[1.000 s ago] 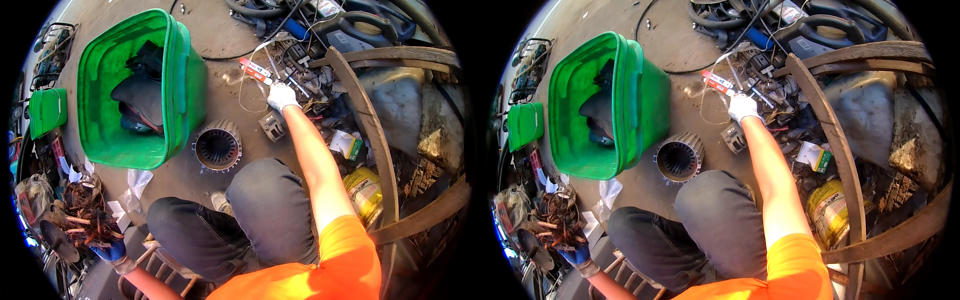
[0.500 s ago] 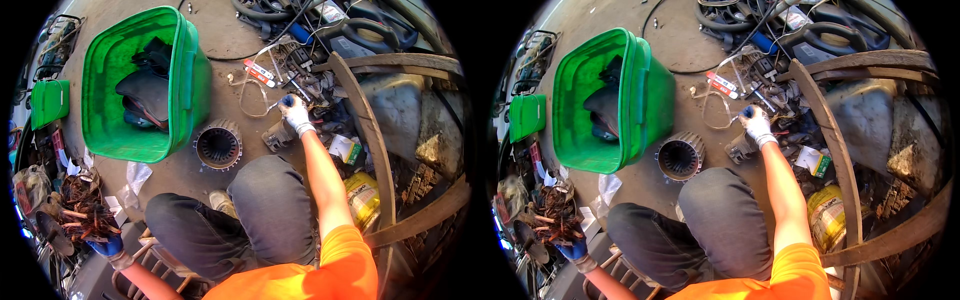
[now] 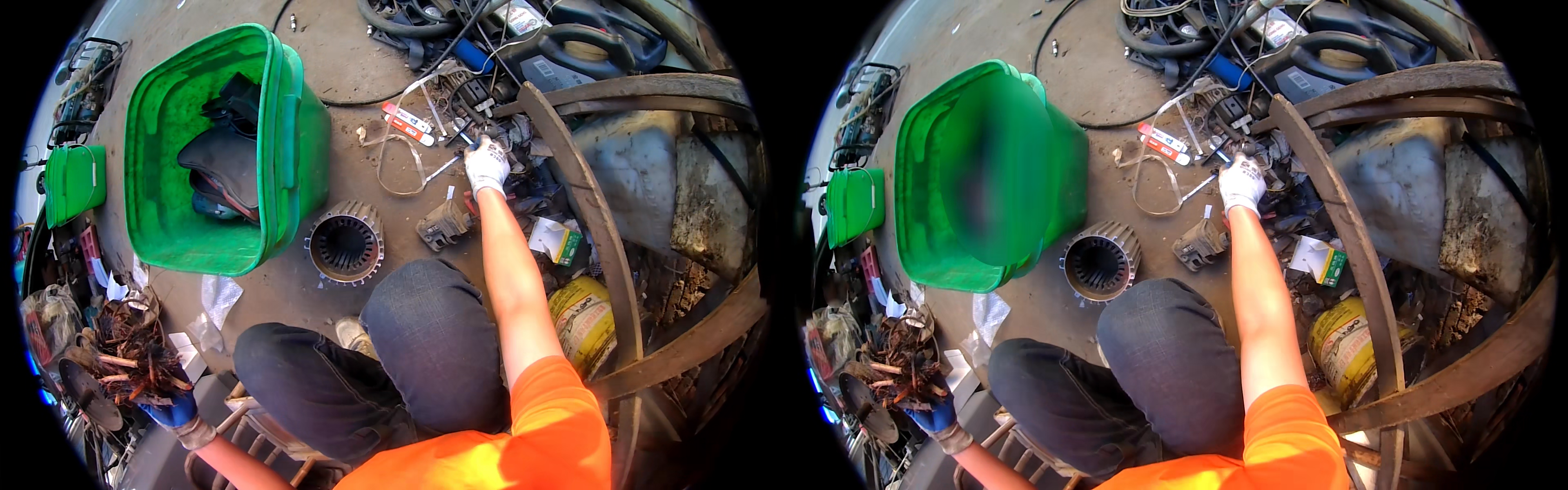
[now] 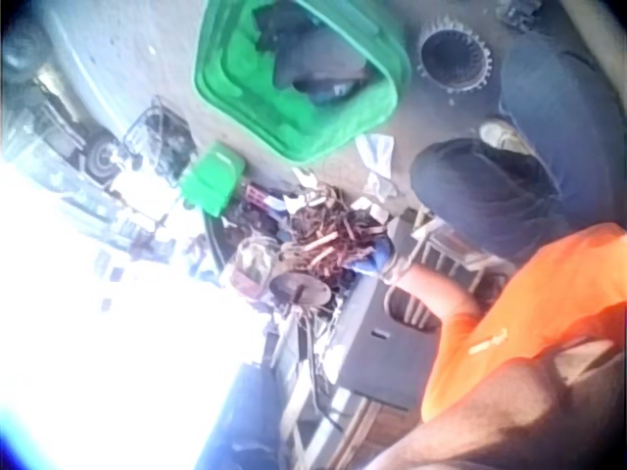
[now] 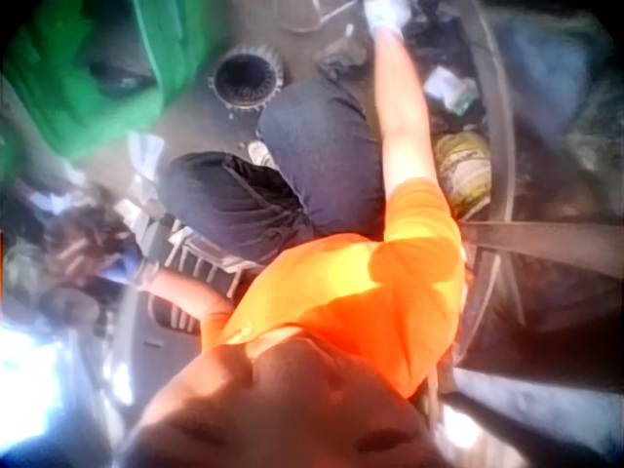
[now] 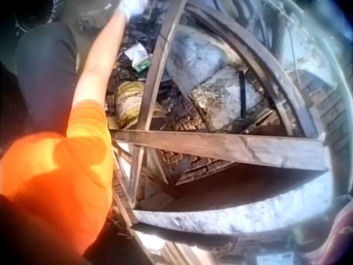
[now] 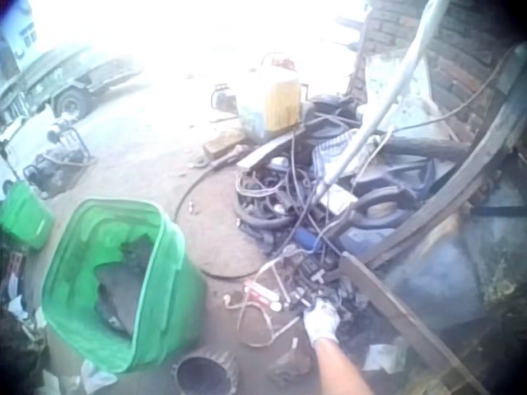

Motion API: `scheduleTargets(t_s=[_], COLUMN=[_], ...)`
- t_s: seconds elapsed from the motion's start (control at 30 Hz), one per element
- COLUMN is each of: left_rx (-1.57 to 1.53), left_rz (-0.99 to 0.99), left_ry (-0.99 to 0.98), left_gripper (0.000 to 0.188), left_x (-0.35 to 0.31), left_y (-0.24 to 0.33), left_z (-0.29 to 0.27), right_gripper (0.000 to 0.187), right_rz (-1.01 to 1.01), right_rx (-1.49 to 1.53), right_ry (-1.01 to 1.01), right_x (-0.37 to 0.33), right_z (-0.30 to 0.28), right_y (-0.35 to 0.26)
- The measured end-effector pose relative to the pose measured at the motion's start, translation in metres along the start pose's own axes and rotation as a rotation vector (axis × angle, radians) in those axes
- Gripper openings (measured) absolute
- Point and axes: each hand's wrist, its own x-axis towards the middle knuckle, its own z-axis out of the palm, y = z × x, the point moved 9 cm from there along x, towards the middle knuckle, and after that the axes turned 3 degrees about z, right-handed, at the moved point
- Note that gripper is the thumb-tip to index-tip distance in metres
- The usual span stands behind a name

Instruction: The person uses a hammer to strike a cylindrical motor component on a workbench. They then remove the copper windings by hand and place them into a white sack. Finally, they use pliers to pull out remaining copper strands from the motor housing.

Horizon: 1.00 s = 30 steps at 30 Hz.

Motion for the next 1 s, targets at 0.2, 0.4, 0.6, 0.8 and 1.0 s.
scheduleTargets(t_s=[0.2,0.4,0.6,0.8,1.0], left_rx=[0.445,0.042,0.024,0.761,-0.183], left_rz=[0.074,0.04,0.025,0.064,0.119], left_ry=[0.082,0.066,0.031,0.616,-0.053], left_gripper=[0.059,0.061,0.062,0.054,0.053], left_x=[0.004,-0.019,-0.058,-0.146,-0.174], left_y=[0.011,0.042,0.098,0.194,0.258], left_z=[0.01,0.063,0.138,0.162,0.294], right_gripper=[0.026,0.014,0.009,0.009,0.009], right_rz=[0.109,0.141,0.287,0.424,0.303], right_rx=[0.388,0.811,0.935,1.036,0.984], right_ry=[-0.002,0.082,-0.076,-0.247,-0.388], right_x=[0.003,-0.062,-0.206,-0.336,-0.411], right_z=[-0.005,-0.098,-0.234,-0.34,-0.484], right_y=[0.013,0.047,0.046,0.054,0.013])
